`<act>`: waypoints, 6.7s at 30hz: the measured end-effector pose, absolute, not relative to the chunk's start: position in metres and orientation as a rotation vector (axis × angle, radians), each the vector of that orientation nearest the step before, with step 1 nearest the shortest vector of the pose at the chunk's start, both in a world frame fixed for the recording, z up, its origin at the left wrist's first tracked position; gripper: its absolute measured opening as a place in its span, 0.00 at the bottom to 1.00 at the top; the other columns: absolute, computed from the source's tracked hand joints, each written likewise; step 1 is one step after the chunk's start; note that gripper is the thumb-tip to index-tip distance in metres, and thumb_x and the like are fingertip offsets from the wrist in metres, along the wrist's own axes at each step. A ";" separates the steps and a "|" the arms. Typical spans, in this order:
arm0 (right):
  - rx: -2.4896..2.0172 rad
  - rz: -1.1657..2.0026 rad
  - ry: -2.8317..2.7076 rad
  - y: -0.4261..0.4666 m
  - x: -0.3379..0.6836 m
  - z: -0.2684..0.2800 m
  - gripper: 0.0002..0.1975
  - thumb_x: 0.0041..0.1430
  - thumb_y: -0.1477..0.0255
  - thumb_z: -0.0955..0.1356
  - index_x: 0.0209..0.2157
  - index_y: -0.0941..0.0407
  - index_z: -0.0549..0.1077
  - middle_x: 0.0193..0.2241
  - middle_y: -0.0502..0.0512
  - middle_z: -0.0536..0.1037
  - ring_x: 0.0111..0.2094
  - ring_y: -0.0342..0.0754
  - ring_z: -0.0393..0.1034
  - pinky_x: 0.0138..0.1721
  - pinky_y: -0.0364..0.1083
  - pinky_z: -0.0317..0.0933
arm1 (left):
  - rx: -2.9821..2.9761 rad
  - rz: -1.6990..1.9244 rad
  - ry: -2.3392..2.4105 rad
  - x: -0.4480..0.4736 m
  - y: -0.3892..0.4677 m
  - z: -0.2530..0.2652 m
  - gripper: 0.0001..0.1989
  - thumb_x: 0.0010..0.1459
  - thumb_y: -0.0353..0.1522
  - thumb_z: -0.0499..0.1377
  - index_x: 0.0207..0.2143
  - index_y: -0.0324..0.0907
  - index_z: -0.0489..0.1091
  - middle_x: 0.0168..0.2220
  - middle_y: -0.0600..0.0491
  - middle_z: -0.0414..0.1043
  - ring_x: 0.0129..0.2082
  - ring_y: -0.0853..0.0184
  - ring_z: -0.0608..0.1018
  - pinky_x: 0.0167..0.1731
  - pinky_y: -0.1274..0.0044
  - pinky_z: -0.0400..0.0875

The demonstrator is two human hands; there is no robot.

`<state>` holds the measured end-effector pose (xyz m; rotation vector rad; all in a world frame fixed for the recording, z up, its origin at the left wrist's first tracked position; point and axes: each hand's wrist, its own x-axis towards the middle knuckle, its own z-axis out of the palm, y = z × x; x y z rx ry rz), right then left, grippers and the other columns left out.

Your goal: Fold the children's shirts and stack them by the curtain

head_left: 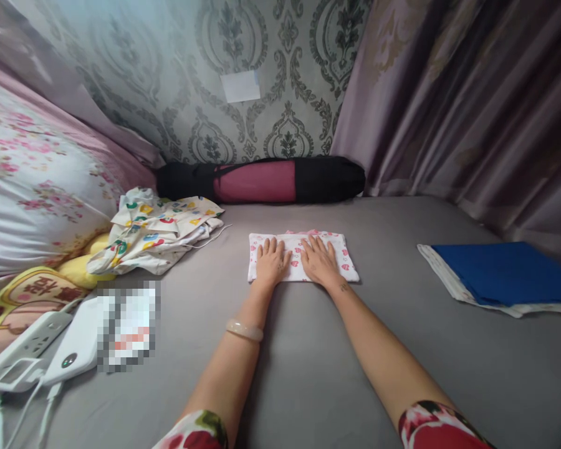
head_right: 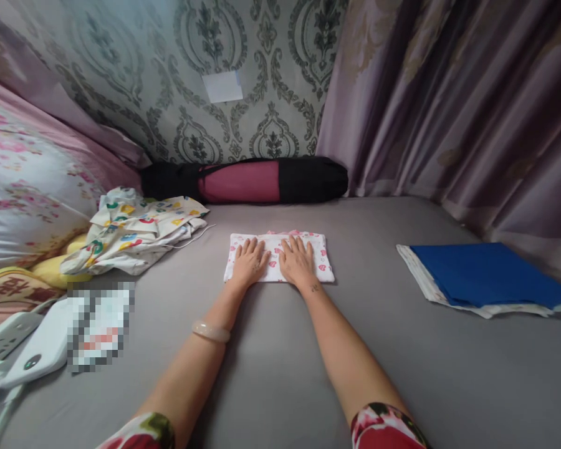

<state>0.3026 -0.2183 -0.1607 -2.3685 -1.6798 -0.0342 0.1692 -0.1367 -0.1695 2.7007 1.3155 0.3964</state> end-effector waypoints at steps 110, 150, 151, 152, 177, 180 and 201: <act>-2.377 -0.046 -1.672 -0.224 0.298 -0.160 0.27 0.68 0.67 0.51 0.65 0.60 0.56 0.66 0.62 0.54 0.66 0.55 0.45 0.64 0.60 0.33 | 2.863 0.266 1.035 0.179 -0.154 -0.167 0.26 0.68 0.38 0.39 0.64 0.39 0.55 0.67 0.42 0.51 0.67 0.55 0.54 0.64 0.57 0.45; -2.339 0.133 -1.808 -0.201 0.268 -0.146 0.28 0.68 0.66 0.52 0.65 0.63 0.55 0.67 0.64 0.49 0.68 0.55 0.40 0.65 0.61 0.32 | 1.765 1.269 1.271 0.142 -0.094 -0.169 0.11 0.61 0.31 0.50 0.39 0.40 0.72 0.39 0.44 0.76 0.42 0.60 0.77 0.46 0.70 0.69; -2.334 0.137 -1.809 -0.197 0.264 -0.145 0.28 0.68 0.66 0.52 0.65 0.64 0.55 0.68 0.64 0.49 0.68 0.55 0.40 0.65 0.61 0.32 | 1.706 1.286 1.279 0.139 -0.092 -0.169 0.11 0.61 0.31 0.50 0.38 0.40 0.72 0.38 0.45 0.76 0.41 0.60 0.77 0.45 0.70 0.69; -2.328 0.135 -1.807 -0.193 0.260 -0.145 0.29 0.68 0.65 0.52 0.65 0.64 0.55 0.68 0.64 0.49 0.68 0.55 0.39 0.65 0.60 0.31 | 1.647 1.302 1.284 0.137 -0.090 -0.169 0.10 0.60 0.31 0.51 0.37 0.41 0.72 0.37 0.46 0.76 0.40 0.61 0.77 0.45 0.71 0.69; -2.271 0.142 -1.792 -0.159 0.216 -0.146 0.29 0.69 0.63 0.51 0.65 0.62 0.54 0.68 0.64 0.49 0.68 0.54 0.39 0.65 0.60 0.32 | 0.488 1.356 1.122 0.121 -0.074 -0.160 0.02 0.52 0.28 0.57 0.30 0.39 0.66 0.25 0.56 0.69 0.22 0.75 0.74 0.26 0.82 0.68; -2.247 0.129 -1.802 -0.152 0.208 -0.148 0.29 0.69 0.62 0.52 0.65 0.61 0.54 0.67 0.64 0.50 0.68 0.55 0.40 0.64 0.60 0.33 | 0.480 1.355 1.114 0.121 -0.074 -0.160 0.01 0.53 0.28 0.56 0.30 0.39 0.65 0.24 0.56 0.68 0.21 0.75 0.73 0.26 0.82 0.68; -2.136 0.093 -1.907 -0.128 0.186 -0.144 0.28 0.68 0.65 0.52 0.64 0.63 0.57 0.66 0.63 0.53 0.67 0.54 0.41 0.64 0.61 0.33 | 0.380 1.418 1.163 0.111 -0.065 -0.163 0.05 0.51 0.31 0.53 0.32 0.41 0.64 0.25 0.57 0.66 0.22 0.74 0.73 0.30 0.79 0.69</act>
